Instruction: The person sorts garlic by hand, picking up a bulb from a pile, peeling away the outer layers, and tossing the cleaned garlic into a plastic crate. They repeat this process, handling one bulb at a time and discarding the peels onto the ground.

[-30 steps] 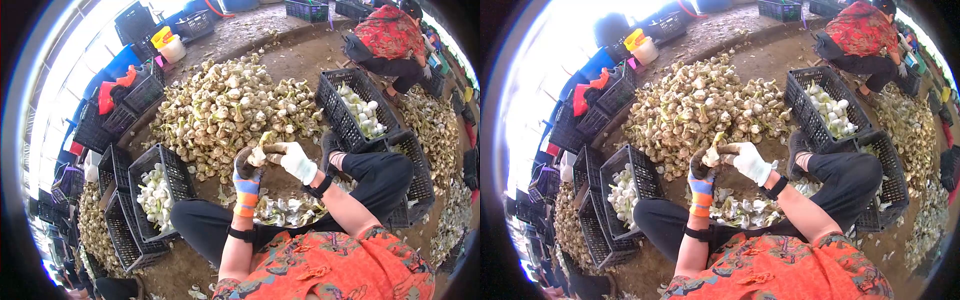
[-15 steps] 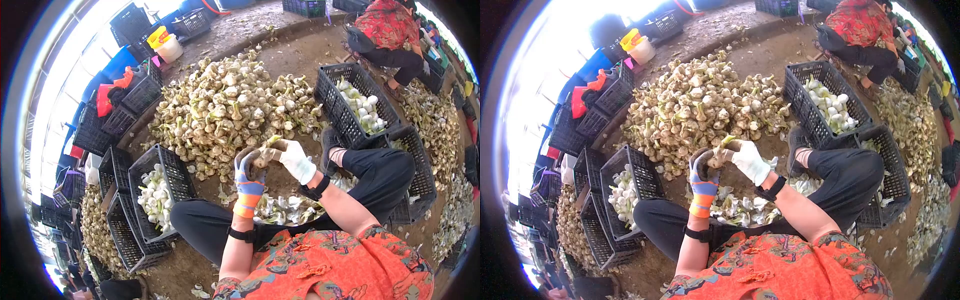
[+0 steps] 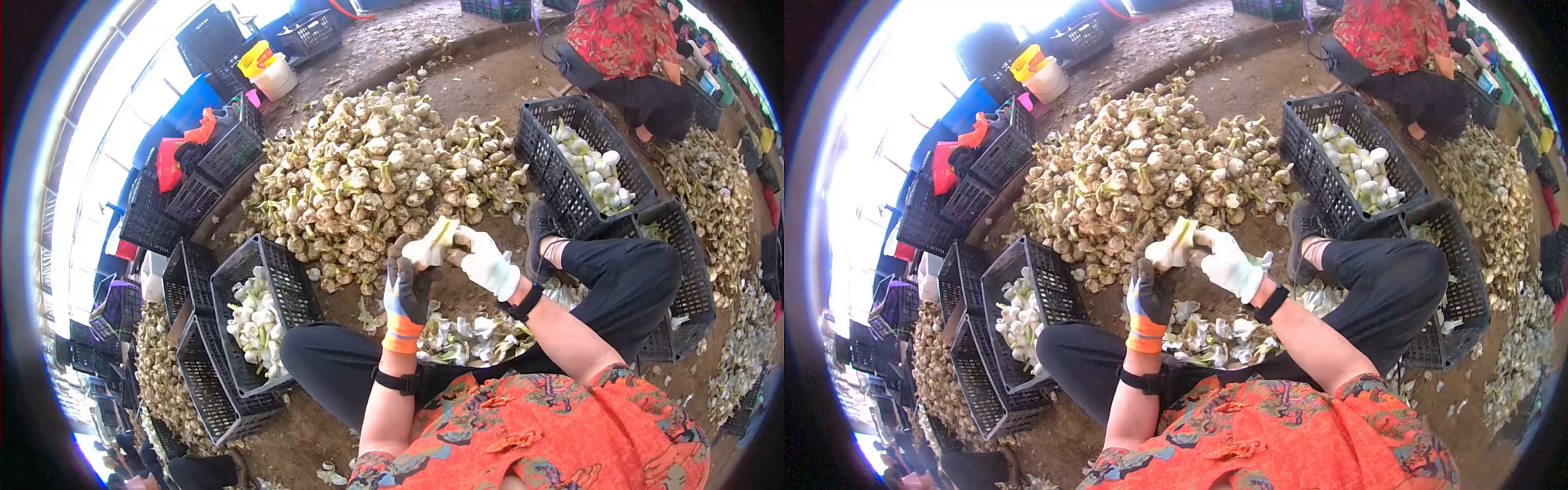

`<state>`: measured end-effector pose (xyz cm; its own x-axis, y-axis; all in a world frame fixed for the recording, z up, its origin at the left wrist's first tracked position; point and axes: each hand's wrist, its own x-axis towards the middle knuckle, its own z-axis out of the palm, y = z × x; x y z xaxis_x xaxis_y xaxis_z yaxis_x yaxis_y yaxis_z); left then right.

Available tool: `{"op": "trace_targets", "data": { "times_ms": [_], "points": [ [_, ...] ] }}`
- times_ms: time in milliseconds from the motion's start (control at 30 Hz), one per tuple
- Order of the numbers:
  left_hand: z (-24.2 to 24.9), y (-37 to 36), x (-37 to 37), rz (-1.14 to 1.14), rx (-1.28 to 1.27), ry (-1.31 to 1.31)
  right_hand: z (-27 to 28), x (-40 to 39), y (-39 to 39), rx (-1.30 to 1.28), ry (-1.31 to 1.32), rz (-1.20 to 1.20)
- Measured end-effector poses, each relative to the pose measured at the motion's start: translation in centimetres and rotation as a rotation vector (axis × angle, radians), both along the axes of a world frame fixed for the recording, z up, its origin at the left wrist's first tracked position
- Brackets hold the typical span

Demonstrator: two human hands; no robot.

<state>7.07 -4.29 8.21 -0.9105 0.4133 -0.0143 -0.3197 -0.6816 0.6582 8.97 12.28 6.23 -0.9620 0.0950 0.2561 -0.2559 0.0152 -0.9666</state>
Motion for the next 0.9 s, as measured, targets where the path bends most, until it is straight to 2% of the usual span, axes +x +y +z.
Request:
{"op": "trace_targets", "data": {
  "times_ms": [33,67,133,167,233,267,333,400,433,500,533,567,600,667,700,733,800,833,867,900],
  "points": [
    [-0.3,0.1,-0.1,-0.019,-0.02,0.001,1.5,0.4,-0.5,-0.076,-0.069,0.015],
    [-0.7,0.7,0.2,0.072,-0.369,0.188,2.2,0.7,-0.9,-0.153,-0.139,0.029],
    [-1.6,0.5,0.1,0.045,-0.363,0.328,1.2,0.6,-0.6,-0.151,-0.198,0.015],
    [-1.9,0.3,0.0,0.017,-0.296,0.23,0.8,0.6,-0.3,-0.149,-0.227,0.008],
    [-0.2,0.0,-0.3,-0.037,-0.161,0.037,1.3,1.0,0.0,-0.467,-0.18,0.113],
    [-1.2,-0.3,-0.6,-0.011,-0.171,-0.017,1.7,1.1,0.0,-0.625,-0.154,0.169],
    [-2.2,-0.8,-1.2,-0.01,-0.314,0.053,2.9,1.3,-0.3,-0.353,-0.162,0.118],
    [-2.8,-0.2,-1.1,0.081,-0.344,0.224,3.8,1.4,-0.4,-0.083,-0.165,0.058],
    [-2.9,0.0,-1.0,0.126,-0.357,0.308,3.7,1.4,-0.2,-0.107,-0.158,0.101],
    [-2.6,-0.5,-0.8,0.091,-0.43,0.27,3.4,1.6,0.2,-0.162,-0.144,0.19],
    [-2.0,-0.7,-0.8,0.073,-0.465,0.253,1.4,1.0,0.1,-0.175,-0.194,-0.026],
    [-1.2,-0.6,-0.6,0.024,-0.31,0.158,-1.7,0.1,1.3,-0.233,-0.177,-0.14],
    [-0.6,-0.7,-0.4,0.001,-0.34,0.204,-3.7,-0.6,3.2,-0.29,-0.157,-0.252],
    [0.0,-1.3,0.0,-0.046,-0.403,0.296,-3.6,-1.4,5.6,-0.002,-0.209,-0.403],
    [0.1,-1.3,0.2,-0.066,-0.436,0.234,-0.9,-0.8,5.7,0.469,-0.419,-0.277],
    [-0.6,-1.0,-0.3,-0.017,-0.504,0.313,-0.5,0.5,4.8,0.779,-0.175,-0.349],
    [-2.8,-0.4,-0.5,0.066,-0.641,0.45,3.7,1.6,2.8,0.722,-0.139,-0.202],
    [-1.6,-0.1,-0.1,-0.023,-0.51,0.367,5.1,2.0,2.1,0.478,-0.12,-0.037],
    [-2.0,0.0,-0.1,-0.019,-0.561,0.403,5.2,2.0,1.3,0.546,0.046,-0.028],
    [-2.3,0.1,-0.2,-0.012,-0.613,0.444,5.4,2.0,0.7,0.614,0.053,-0.05]
  ]
}}
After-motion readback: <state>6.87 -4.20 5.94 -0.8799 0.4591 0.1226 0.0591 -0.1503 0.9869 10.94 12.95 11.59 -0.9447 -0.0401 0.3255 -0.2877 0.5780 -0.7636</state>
